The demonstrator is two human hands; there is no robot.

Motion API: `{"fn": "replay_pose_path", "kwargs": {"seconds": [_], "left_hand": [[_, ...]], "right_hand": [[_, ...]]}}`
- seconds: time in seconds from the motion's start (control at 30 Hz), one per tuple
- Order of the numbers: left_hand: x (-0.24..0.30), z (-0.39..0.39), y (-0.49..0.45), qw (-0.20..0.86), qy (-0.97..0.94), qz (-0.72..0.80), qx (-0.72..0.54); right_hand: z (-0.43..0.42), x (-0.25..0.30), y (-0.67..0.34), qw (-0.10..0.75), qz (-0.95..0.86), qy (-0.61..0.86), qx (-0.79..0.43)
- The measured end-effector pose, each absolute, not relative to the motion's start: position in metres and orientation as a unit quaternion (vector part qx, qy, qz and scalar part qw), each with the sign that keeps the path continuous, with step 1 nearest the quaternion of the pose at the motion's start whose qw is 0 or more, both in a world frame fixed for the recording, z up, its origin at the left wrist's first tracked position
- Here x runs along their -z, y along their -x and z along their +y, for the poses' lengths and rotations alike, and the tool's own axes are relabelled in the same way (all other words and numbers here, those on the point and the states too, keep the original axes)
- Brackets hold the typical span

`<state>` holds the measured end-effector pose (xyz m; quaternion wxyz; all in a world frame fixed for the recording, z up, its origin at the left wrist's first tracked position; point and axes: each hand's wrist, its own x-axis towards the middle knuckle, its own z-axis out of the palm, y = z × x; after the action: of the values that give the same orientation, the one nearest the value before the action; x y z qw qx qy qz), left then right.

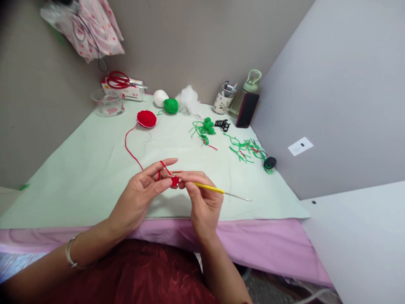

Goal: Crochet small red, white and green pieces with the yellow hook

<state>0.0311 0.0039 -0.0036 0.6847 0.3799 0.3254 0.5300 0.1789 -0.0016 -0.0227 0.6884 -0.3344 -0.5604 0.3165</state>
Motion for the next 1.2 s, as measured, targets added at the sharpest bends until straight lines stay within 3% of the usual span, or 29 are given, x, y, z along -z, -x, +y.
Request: {"fn": "replay_pose_path", "kwargs": {"seconds": [0.27, 0.6, 0.73, 0.87, 1.03, 1.1, 1.2], "left_hand": [[0.003, 0.005, -0.033, 0.773, -0.262, 0.309, -0.489], [0.002, 0.013, -0.026, 0.767, -0.265, 0.295, -0.504], [0.002, 0.011, -0.027, 0.733, -0.312, 0.312, -0.517], [0.004, 0.006, -0.032, 0.679, -0.363, 0.332, -0.545], [0.007, 0.004, -0.036, 0.747, -0.305, 0.308, -0.505], [0.008, 0.008, -0.033, 0.79, -0.259, 0.291, -0.473], [0.007, 0.014, -0.027, 0.805, -0.235, 0.274, -0.471]], "right_hand": [[-0.007, 0.04, -0.174, 0.621, -0.683, 0.384, 0.03], [-0.006, 0.024, -0.182, 0.709, -0.535, 0.382, -0.254], [-0.002, 0.023, -0.181, 0.718, -0.499, 0.37, -0.314], [-0.003, 0.025, -0.176, 0.689, -0.556, 0.38, -0.268], [-0.004, 0.036, -0.173, 0.633, -0.669, 0.388, 0.04], [-0.003, 0.034, -0.177, 0.646, -0.653, 0.395, 0.006], [-0.001, 0.025, -0.182, 0.694, -0.569, 0.398, -0.188]]}}
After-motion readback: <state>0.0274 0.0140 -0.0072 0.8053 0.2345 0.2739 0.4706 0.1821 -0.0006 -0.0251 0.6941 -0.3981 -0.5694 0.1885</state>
